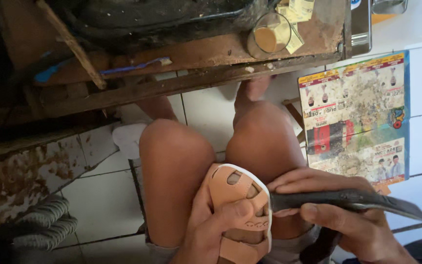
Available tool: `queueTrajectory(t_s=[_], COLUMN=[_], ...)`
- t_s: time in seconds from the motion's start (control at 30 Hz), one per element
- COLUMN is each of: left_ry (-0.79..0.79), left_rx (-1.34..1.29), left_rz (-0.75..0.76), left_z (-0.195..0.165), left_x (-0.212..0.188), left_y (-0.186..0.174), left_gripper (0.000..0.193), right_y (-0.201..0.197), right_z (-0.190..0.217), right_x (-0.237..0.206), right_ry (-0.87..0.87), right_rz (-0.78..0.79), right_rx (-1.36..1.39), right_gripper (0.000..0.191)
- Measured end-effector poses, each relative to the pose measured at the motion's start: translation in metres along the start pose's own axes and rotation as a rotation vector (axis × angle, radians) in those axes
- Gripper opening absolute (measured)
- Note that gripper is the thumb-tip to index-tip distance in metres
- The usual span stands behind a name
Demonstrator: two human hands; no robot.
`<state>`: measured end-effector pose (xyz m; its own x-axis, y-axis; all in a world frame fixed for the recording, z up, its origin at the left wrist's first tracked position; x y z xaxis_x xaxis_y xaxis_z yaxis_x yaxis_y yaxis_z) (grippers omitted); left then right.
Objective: The person sits on the floor assembling a leather sandal. They hold the sandal upper, heat the white rubber sole over a gas burner, press the heated sole onto the upper, then trim the sole edge with a knife, repeating heating and pressing before trimming again.
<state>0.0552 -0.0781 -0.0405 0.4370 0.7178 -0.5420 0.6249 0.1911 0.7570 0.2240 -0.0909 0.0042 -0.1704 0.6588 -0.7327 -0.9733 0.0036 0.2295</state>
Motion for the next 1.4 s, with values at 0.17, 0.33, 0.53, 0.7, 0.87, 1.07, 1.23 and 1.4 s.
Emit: queueTrajectory(t_s=[0.17,0.33,0.53,0.7,0.87,1.07,1.23,1.4], left_ry=[-0.075,0.003,-0.079,-0.040,-0.091,0.046,0.155,0.365], left_rx=[-0.009,0.210,0.143,0.347,0.408,0.727,0.871,1.107], left_rz=[0.013,0.026,0.042,0.158,0.195,0.314,0.437,0.489], left_z=[0.001,-0.006,-0.001,-0.007,-0.003,-0.016,-0.018,-0.029], left_x=[-0.005,0.006,-0.002,0.001,0.001,0.001,0.001,0.001], left_y=[0.006,0.007,0.017,0.022,0.020,0.025,0.036,0.048], left_gripper=[0.046,0.047,0.044,0.043,0.042,0.041,0.045,0.044], right_y=[0.002,0.004,0.002,0.001,-0.003,0.006,0.012,0.021], right_z=[0.013,0.021,0.029,0.034,0.037,0.047,0.059,0.068], right_x=[0.003,0.005,0.001,0.008,0.006,0.009,0.022,0.022], right_ry=[-0.030,-0.061,-0.086,-0.122,-0.099,-0.116,-0.129,-0.111], right_rz=[0.042,0.114,0.132,0.178,0.124,0.286,0.361,0.472], right_rx=[-0.231,-0.053,-0.446,-0.220,-0.326,-0.370,-0.331,-0.615], right_gripper=[0.039,0.039,0.040,0.038,0.039,0.038,0.039,0.031])
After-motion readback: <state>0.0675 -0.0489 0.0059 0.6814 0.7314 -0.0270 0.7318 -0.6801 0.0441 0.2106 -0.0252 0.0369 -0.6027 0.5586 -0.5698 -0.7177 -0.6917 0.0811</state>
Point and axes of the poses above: each hand's wrist, its own x-axis towards the middle knuckle, its own y-axis out of the palm, z = x × y, the point moved 10 cm from there along x, towards the middle knuckle, and after that the axes turned 13 degrees about y, right-handed, at the moved point
